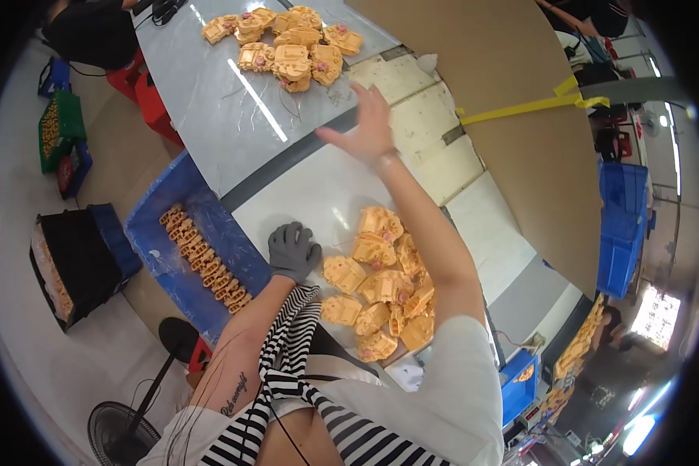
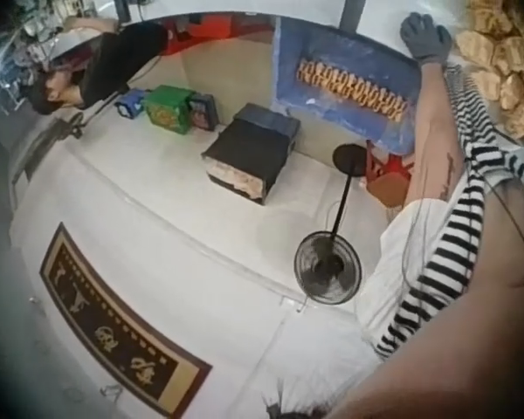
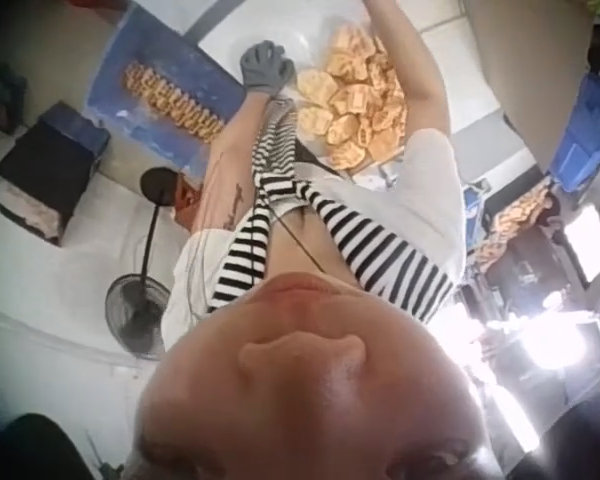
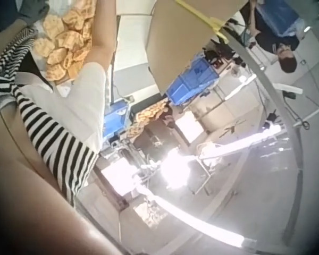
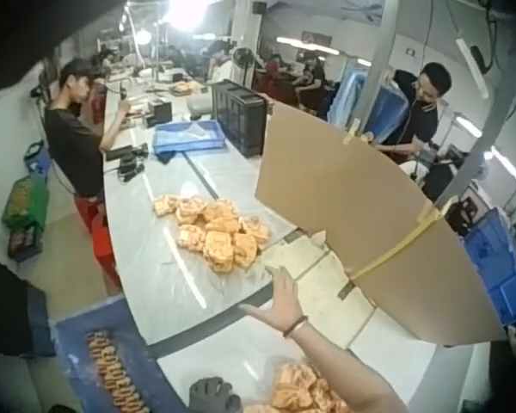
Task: Stacking small yellow waffle-shaped parts into organized columns inside a blue plastic bin.
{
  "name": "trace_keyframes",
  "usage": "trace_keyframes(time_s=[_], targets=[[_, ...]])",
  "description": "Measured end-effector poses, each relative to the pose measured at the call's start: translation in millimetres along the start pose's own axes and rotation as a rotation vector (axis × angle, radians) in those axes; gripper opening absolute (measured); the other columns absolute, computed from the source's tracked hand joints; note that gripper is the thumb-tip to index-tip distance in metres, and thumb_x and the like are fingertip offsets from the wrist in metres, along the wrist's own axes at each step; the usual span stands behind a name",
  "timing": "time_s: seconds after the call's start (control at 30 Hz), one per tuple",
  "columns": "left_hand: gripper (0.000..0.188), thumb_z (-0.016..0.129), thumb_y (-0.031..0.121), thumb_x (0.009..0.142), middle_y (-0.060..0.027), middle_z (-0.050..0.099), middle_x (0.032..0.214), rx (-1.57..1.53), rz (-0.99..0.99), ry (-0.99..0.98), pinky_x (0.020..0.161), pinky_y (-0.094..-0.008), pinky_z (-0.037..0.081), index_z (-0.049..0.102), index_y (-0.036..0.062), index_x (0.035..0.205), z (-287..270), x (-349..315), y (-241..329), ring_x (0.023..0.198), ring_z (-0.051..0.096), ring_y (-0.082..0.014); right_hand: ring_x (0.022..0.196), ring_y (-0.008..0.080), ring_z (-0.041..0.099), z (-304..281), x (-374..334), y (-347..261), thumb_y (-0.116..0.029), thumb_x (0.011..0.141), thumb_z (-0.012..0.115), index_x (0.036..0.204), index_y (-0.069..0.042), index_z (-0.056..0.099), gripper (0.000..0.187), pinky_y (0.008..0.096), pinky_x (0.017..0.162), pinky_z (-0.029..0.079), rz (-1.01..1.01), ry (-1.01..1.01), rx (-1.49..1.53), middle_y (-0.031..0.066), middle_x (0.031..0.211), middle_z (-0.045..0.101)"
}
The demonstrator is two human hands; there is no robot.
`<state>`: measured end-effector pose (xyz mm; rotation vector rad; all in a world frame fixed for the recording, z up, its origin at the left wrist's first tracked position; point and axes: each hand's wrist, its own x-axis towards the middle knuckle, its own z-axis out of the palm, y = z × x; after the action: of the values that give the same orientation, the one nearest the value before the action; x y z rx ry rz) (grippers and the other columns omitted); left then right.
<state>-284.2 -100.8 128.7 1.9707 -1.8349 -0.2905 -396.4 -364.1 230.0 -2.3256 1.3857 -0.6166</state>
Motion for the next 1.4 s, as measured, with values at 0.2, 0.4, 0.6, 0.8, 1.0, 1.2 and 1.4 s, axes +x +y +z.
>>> trace_keyframes(time_s=[0.2, 0.4, 0.6, 0.8, 1.0, 1.2, 1.4], targets=[[0.029, 0.062, 0.028, 0.070, -0.0074, 0.052, 0.106, -0.035, 0.009, 0.013, 0.088, -0.0462, 0.037, 0.056, 0.0141, 0.094, 3.7, -1.1, -0.6, 0.102, 0.048, -0.0291, 0.127, 0.0436, 0.031, 104.0, 150.6, -31.4, -0.055, 0.054, 0.077, 0.134, -0.030, 0.043, 0.090, 0.0588, 0.100, 0.034, 0.279, -0.258, -0.223, 0.0136, 0.143, 0.030], [0.029, 0.062, 0.028, 0.069, -0.0080, 0.052, 0.105, -0.033, 0.012, 0.012, 0.088, -0.0463, 0.037, 0.057, 0.0143, 0.095, -1.1, -3.1, -0.6, 0.101, 0.048, -0.0299, 0.121, 0.0423, 0.038, 105.2, 109.6, -39.2, -0.041, 0.060, 0.072, 0.130, -0.035, 0.046, 0.074, 0.0570, 0.096, 0.040, 0.138, -0.377, -0.260, 0.0045, 0.135, 0.043], [0.031, 0.062, 0.030, 0.072, -0.0089, 0.052, 0.109, -0.018, 0.030, 0.010, 0.091, -0.0467, 0.036, 0.055, 0.0140, 0.098, 1.2, 3.6, 1.2, 0.105, 0.047, -0.0311, 0.109, 0.0390, 0.048, 62.4, -16.0, -7.2, -0.034, 0.066, 0.069, 0.126, -0.032, 0.050, 0.063, 0.0493, 0.088, 0.047, -0.070, -0.266, -0.134, 0.0063, 0.117, 0.055], [0.036, 0.062, 0.034, 0.073, -0.0093, 0.051, 0.113, 0.005, 0.005, -0.017, 0.094, -0.0463, 0.034, 0.055, 0.0144, 0.103, 8.7, -3.2, 1.9, 0.110, 0.045, -0.0302, 0.105, 0.0303, 0.051, 31.2, -80.2, 18.1, -0.031, 0.071, 0.066, 0.122, -0.027, 0.051, 0.053, 0.0507, 0.083, 0.046, 0.079, -0.340, -0.173, 0.0046, 0.112, 0.056], [0.037, 0.063, 0.033, 0.072, -0.0092, 0.050, 0.114, -0.001, -0.025, -0.018, 0.095, -0.0460, 0.034, 0.055, 0.0144, 0.103, 6.3, -6.0, -1.7, 0.111, 0.045, -0.0302, 0.097, 0.0278, 0.054, 1.5, -97.9, -10.5, -0.028, 0.067, 0.066, 0.098, -0.017, 0.064, 0.032, 0.0437, 0.080, 0.047, 0.104, -0.404, -0.198, 0.0040, 0.102, 0.060], [0.036, 0.064, 0.031, 0.070, -0.0090, 0.050, 0.113, 0.002, -0.005, -0.003, 0.093, -0.0456, 0.036, 0.054, 0.0135, 0.100, 5.5, -4.8, -4.6, 0.108, 0.047, -0.0303, 0.112, 0.0371, 0.047, 63.4, -20.0, -70.4, -0.042, 0.072, 0.067, 0.117, -0.025, 0.058, 0.049, 0.0486, 0.093, 0.041, -0.243, -0.043, -0.069, 0.0122, 0.126, 0.048], [0.034, 0.064, 0.028, 0.070, -0.0091, 0.051, 0.113, -0.029, 0.010, 0.009, 0.092, -0.0460, 0.036, 0.054, 0.0124, 0.098, 9.9, -2.1, -1.9, 0.106, 0.047, -0.0308, 0.113, 0.0406, 0.046, 124.4, -5.8, -41.0, -0.045, 0.074, 0.063, 0.120, -0.026, 0.054, 0.050, 0.0579, 0.093, 0.038, -0.179, -0.353, -0.131, 0.0150, 0.132, 0.043]])
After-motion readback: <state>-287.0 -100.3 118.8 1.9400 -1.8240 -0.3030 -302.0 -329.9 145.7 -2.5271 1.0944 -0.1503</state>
